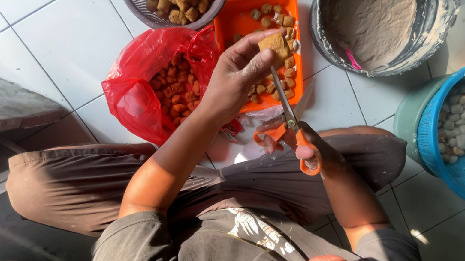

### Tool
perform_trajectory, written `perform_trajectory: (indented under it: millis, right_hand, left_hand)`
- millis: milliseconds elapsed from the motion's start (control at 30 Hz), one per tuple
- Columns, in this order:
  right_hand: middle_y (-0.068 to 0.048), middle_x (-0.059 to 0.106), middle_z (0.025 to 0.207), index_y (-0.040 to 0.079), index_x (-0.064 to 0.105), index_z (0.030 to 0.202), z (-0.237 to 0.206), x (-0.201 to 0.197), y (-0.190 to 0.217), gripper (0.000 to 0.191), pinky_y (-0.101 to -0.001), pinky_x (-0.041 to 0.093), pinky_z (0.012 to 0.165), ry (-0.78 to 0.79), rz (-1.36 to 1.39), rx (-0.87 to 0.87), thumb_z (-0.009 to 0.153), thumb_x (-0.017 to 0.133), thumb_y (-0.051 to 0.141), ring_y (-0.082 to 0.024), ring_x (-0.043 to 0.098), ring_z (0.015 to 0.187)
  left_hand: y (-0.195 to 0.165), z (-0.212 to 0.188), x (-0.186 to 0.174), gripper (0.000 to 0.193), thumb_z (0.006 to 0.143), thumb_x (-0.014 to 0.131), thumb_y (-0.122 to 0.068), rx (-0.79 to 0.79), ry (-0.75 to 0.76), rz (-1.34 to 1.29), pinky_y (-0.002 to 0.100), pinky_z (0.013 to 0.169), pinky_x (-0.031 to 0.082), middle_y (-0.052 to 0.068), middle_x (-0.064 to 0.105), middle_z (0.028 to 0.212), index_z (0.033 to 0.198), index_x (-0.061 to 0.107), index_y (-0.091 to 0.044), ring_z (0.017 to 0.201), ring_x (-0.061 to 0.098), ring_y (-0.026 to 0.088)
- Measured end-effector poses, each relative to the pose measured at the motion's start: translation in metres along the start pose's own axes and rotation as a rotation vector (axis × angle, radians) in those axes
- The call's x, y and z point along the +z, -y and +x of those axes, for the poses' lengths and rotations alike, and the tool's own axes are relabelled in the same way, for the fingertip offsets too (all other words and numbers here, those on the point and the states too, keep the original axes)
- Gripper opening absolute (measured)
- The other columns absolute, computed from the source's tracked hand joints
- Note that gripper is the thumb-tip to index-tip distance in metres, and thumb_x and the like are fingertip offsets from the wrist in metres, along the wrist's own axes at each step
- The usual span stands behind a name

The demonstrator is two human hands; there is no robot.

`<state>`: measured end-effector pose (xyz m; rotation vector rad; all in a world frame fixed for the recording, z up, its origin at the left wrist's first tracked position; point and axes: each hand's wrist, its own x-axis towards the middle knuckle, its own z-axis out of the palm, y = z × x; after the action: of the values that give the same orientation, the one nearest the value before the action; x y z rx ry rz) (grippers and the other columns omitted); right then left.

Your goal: The person sits on the floor and uses orange-handled scissors to cut small brown food items from a red plastic bag into an orange tray. After cutting, the person stands and transfers round beige food items from a white crate into a clear plastic bag.

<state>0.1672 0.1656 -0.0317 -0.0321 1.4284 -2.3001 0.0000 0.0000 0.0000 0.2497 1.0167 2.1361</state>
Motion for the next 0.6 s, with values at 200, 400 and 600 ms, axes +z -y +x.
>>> perform_trajectory:
  millis: [200, 400, 600]
  right_hand:
    - [-0.008, 0.068, 0.093, -0.002, 0.063, 0.135, -0.009, -0.013, -0.019, 0.104, -0.0294, 0.048, 0.076, -0.040, 0.139, -0.055, 0.071, 0.078, 0.079, -0.018, 0.066, 0.089]
    - [-0.017, 0.070, 0.092, -0.008, 0.066, 0.123, -0.012, -0.032, -0.040, 0.065, -0.0349, 0.058, 0.072, -0.199, 0.138, -0.142, 0.090, 0.086, 0.043, -0.020, 0.068, 0.066]
    - [-0.019, 0.068, 0.095, -0.010, 0.061, 0.110, -0.015, -0.045, -0.035, 0.055, -0.0335, 0.054, 0.054, -0.392, 0.215, -0.165, 0.089, 0.084, 0.035, -0.020, 0.064, 0.059]
  left_hand:
    - [0.025, -0.010, 0.000, 0.023, 0.101, 0.073, -0.020, -0.028, 0.148, 0.301, 0.033, 0.102, 0.059, 0.002, 0.073, 0.109, 0.118, 0.070, -0.006, 0.104, 0.070, 0.012]
    - [0.080, 0.004, -0.048, 0.020, 0.101, 0.071, -0.020, -0.031, -0.025, 0.070, 0.033, 0.101, 0.057, 0.001, 0.070, 0.113, 0.115, 0.068, -0.006, 0.106, 0.069, 0.014]
    - [0.106, 0.022, -0.089, 0.058, 0.097, 0.053, -0.051, -0.328, -0.268, -0.269, 0.048, 0.100, 0.049, 0.001, 0.064, 0.126, 0.142, 0.052, -0.015, 0.114, 0.063, 0.018]
